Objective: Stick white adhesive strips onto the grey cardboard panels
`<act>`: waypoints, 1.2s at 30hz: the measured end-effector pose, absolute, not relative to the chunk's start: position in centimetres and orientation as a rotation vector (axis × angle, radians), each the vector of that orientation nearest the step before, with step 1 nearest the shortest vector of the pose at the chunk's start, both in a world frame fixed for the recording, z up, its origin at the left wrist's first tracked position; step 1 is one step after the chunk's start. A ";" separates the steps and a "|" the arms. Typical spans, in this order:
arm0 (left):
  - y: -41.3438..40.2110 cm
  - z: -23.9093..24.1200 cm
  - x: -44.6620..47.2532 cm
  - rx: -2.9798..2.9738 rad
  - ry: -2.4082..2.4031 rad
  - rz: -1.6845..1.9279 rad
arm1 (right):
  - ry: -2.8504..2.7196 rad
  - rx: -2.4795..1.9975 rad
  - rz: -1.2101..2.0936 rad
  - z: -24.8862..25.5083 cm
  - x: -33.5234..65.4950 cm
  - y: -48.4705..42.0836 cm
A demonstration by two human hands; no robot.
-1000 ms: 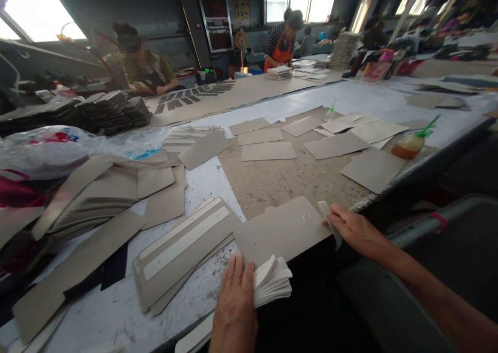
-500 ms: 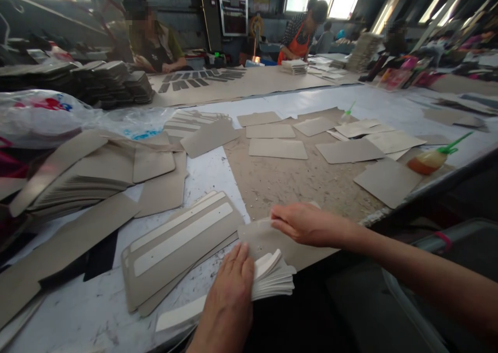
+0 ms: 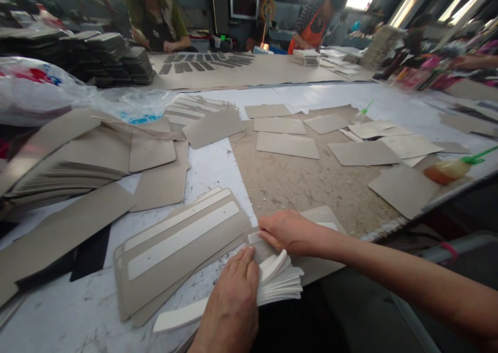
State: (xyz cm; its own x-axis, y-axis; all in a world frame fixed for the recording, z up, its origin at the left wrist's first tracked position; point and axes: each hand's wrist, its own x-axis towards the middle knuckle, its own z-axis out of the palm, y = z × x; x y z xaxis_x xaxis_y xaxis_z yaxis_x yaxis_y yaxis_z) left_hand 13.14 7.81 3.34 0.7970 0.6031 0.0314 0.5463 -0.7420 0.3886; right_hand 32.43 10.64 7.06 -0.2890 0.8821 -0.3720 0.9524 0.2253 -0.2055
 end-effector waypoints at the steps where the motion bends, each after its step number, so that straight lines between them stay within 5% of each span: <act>1: 7.9 3.3 13.1 2.622 0.857 0.213 | 2.312 1.758 -0.592 7.0 32.4 10.7; 36: 9.4 6.2 15.3 2.637 0.876 -0.347 | 2.107 2.042 -0.489 8.1 34.3 8.8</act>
